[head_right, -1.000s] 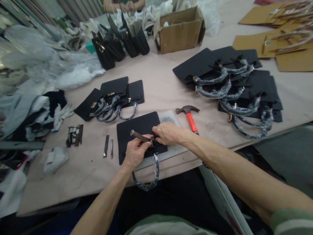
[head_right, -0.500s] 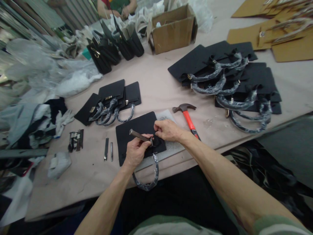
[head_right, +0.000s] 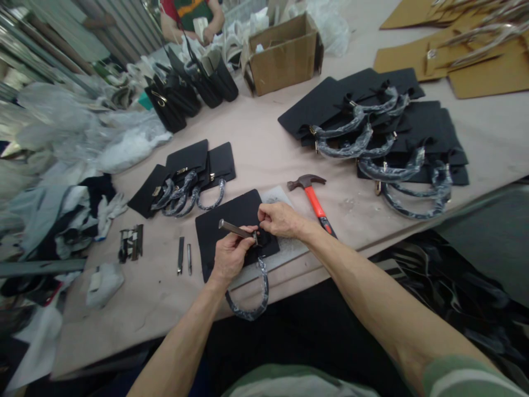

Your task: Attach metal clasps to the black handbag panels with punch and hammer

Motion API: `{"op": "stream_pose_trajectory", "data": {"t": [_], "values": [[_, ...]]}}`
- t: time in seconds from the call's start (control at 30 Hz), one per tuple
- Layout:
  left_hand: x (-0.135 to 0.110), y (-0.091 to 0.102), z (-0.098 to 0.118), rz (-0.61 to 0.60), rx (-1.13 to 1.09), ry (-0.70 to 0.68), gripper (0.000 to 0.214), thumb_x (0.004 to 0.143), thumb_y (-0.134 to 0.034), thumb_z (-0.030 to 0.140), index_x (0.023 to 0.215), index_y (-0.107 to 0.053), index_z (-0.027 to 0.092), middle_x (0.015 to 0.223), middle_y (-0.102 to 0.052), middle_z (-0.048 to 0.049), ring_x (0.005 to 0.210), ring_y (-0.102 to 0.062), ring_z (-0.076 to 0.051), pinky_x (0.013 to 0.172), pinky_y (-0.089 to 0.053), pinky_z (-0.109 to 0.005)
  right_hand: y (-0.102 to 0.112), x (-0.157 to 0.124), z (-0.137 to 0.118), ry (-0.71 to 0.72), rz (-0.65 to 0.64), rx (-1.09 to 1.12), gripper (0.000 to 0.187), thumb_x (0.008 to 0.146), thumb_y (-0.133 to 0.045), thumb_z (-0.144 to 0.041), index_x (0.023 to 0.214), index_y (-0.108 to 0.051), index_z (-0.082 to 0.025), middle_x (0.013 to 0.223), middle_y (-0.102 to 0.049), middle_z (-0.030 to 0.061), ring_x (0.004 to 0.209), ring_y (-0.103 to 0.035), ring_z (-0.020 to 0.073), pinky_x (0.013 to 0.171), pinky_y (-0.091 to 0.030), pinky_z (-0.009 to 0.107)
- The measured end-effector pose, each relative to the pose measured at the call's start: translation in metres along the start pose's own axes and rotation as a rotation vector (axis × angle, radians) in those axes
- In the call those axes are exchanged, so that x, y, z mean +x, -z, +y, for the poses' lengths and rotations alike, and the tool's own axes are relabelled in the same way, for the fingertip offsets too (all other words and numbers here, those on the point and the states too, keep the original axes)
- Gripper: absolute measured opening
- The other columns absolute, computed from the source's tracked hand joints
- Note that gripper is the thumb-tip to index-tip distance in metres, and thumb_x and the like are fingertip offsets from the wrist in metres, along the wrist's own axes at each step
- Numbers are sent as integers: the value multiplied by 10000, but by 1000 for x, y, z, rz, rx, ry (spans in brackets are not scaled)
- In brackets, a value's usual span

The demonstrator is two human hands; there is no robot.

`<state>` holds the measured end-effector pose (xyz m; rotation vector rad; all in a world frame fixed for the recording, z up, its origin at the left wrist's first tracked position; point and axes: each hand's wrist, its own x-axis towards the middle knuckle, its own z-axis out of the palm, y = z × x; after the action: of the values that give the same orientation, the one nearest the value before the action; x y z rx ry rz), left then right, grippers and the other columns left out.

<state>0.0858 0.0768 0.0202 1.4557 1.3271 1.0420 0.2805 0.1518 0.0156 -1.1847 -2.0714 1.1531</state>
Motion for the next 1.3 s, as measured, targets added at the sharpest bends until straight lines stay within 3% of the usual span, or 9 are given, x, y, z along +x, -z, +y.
{"op": "stream_pose_trajectory", "data": {"t": [0.2,0.33,0.47,0.6,0.83,1.13,1.23,1.3], "values": [[-4,-7,-4,16,118,-137,124,880,-616,216,974,-695,198,1098,-771,-81,990,-736,-220,916,-582,-345,7,-28,-3,35,92,1,69,830,-536,-162,848,-602,-174,740,-558,-10,680,-489,126,658,-383,262],[-7,-10,-5,54,166,-196,101,895,-597,191,964,-672,194,1086,-768,-97,1020,-735,-225,955,-572,-356,6,-70,-12,170,106,-249,226,881,-498,-127,964,-703,-176,952,-606,76,893,-541,194,812,-383,344],[-8,-11,-8,75,208,-209,116,909,-580,186,982,-670,197,1082,-767,-89,1026,-735,-216,937,-582,-341,-13,-97,-17,160,84,-436,344,899,-512,-116,1138,-732,-227,1041,-596,91,971,-496,227,863,-318,392],[-9,-14,-14,101,272,-287,131,907,-578,171,995,-673,191,1059,-774,-71,985,-745,-196,904,-597,-318,-26,-99,-13,162,97,-492,400,909,-514,-117,1221,-716,-266,1056,-567,88,975,-451,234,873,-295,400],[-13,-23,-17,164,372,-411,135,933,-568,160,1018,-669,184,1055,-773,-80,1021,-744,-198,955,-596,-330,-24,-100,-7,200,60,-485,451,882,-507,-88,1264,-686,-248,1109,-551,97,1007,-430,244,907,-316,404],[-15,-25,-18,132,411,-390,167,926,-561,152,1055,-660,187,1100,-764,-87,1061,-734,-206,968,-588,-333,-23,-102,-14,199,39,-499,455,847,-522,-88,1229,-699,-260,1116,-576,104,1031,-463,257,935,-353,428],[-14,-26,-19,98,391,-360,165,919,-570,156,1053,-656,198,1126,-760,-83,1078,-730,-205,979,-582,-329,-13,-106,-13,161,136,-499,370,874,-500,-112,1166,-707,-206,1146,-608,114,1038,-509,253,947,-388,417],[-13,-27,-20,78,374,-332,172,910,-581,159,1057,-657,206,1136,-758,-77,1080,-728,-205,979,-580,-328,-1,-110,-11,-4,307,-575,304,908,-482,-161,1121,-698,-154,1137,-621,144,1033,-538,271,929,-416,419]]}}
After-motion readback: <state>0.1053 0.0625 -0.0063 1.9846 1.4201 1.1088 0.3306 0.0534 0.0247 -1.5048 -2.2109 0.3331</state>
